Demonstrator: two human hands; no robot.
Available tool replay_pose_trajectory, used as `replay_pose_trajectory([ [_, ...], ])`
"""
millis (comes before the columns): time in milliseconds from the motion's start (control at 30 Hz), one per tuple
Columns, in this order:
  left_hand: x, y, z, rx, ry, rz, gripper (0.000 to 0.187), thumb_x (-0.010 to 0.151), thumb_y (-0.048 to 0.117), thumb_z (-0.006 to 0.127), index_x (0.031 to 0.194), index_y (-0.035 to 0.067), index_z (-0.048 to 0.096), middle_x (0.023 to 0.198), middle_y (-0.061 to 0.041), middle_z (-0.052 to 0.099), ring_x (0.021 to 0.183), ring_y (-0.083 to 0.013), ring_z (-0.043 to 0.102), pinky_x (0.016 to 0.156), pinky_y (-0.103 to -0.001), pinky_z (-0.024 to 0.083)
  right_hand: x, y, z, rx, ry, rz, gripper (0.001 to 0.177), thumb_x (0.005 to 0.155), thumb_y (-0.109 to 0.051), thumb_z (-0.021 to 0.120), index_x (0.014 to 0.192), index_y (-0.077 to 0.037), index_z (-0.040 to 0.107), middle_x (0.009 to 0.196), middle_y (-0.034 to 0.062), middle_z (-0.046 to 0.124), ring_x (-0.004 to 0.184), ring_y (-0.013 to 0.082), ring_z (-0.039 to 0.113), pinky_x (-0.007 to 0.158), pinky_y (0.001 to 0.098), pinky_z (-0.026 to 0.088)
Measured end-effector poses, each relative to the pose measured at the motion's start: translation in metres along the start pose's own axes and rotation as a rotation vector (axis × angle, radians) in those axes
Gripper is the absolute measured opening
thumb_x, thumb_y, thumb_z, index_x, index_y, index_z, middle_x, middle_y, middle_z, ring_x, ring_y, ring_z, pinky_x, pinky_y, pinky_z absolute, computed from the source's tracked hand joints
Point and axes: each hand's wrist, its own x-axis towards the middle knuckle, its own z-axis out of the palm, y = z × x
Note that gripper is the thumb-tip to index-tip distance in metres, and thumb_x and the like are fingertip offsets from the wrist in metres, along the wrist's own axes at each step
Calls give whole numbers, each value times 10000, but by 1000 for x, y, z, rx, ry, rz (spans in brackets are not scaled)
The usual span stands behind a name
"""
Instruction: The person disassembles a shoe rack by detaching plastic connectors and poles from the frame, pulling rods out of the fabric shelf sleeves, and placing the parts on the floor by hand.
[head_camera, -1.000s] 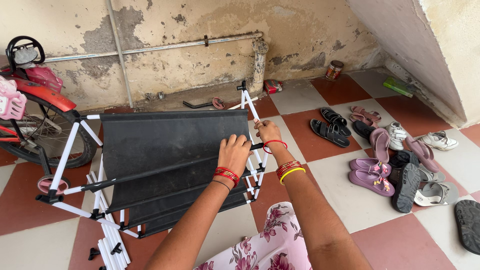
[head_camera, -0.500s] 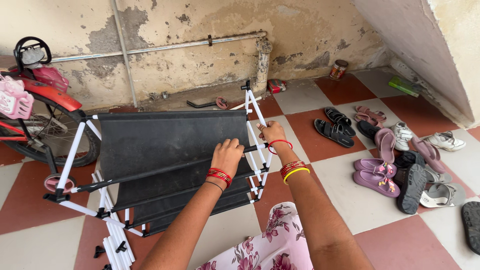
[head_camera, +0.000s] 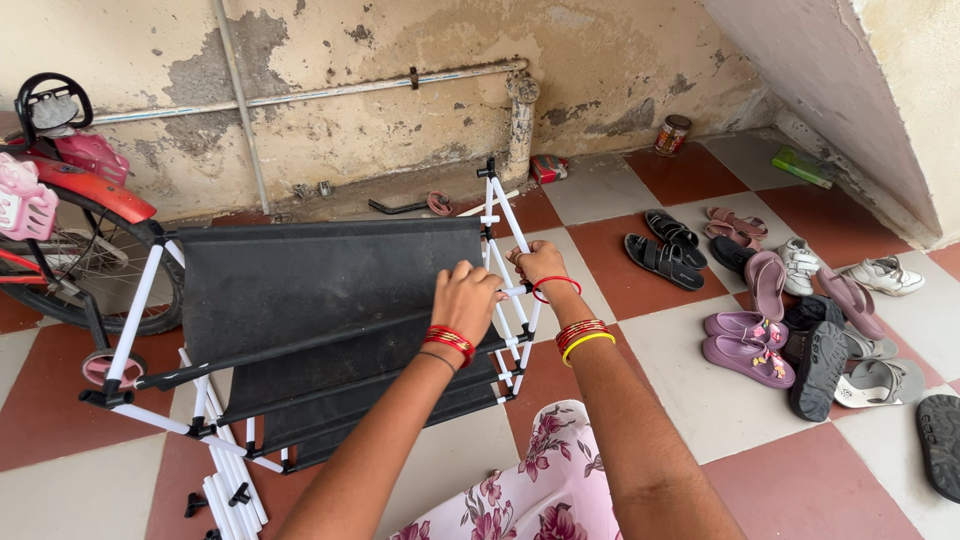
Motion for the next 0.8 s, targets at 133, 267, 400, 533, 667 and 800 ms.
replay_pose_trajectory([
  [133,10,16,20,-32,-20,-12,197,828,238,788,1001,148,759,984,-6,720,1050,-213,591,923,-442,419,-1,-1,-1,-29,-1,11,257,848,-226,812,940,-7,715,763,113,727,649,162,687,599,312,570],
  [267,15,25,18,17,-61,-50,228,776,233,819,956,122,733,965,-21,714,1080,-215,588,947,-463,392,2,4,2,28,-6,1,232,840,-182,804,956,-6,707,781,123,739,649,171,699,617,312,574],
  [400,16,27,14,23,-75,-87,166,816,216,804,924,115,729,941,-15,710,1049,-210,588,959,-474,370,6,7,2,55,-15,-13,221,843,-157,794,949,18,710,797,138,753,656,166,713,627,311,590],
  [533,14,25,18,95,-40,-10,96,834,116,767,923,115,730,901,-22,700,1033,-205,585,918,-447,370,1,3,4,19,-11,-21,237,825,-156,812,962,1,701,808,134,756,669,171,727,638,309,597],
  [667,11,20,26,89,-21,12,89,847,68,737,924,113,739,895,-23,701,1034,-198,583,911,-433,372,-2,0,4,-22,-2,-34,243,812,-146,818,967,2,703,797,144,754,675,190,728,637,323,591],
  [800,10,17,33,85,-39,-5,119,808,43,728,893,124,749,854,-26,718,1008,-201,594,896,-423,370,2,4,6,-42,-8,-44,250,802,-145,823,962,-5,692,784,136,750,672,189,729,630,313,587],
])
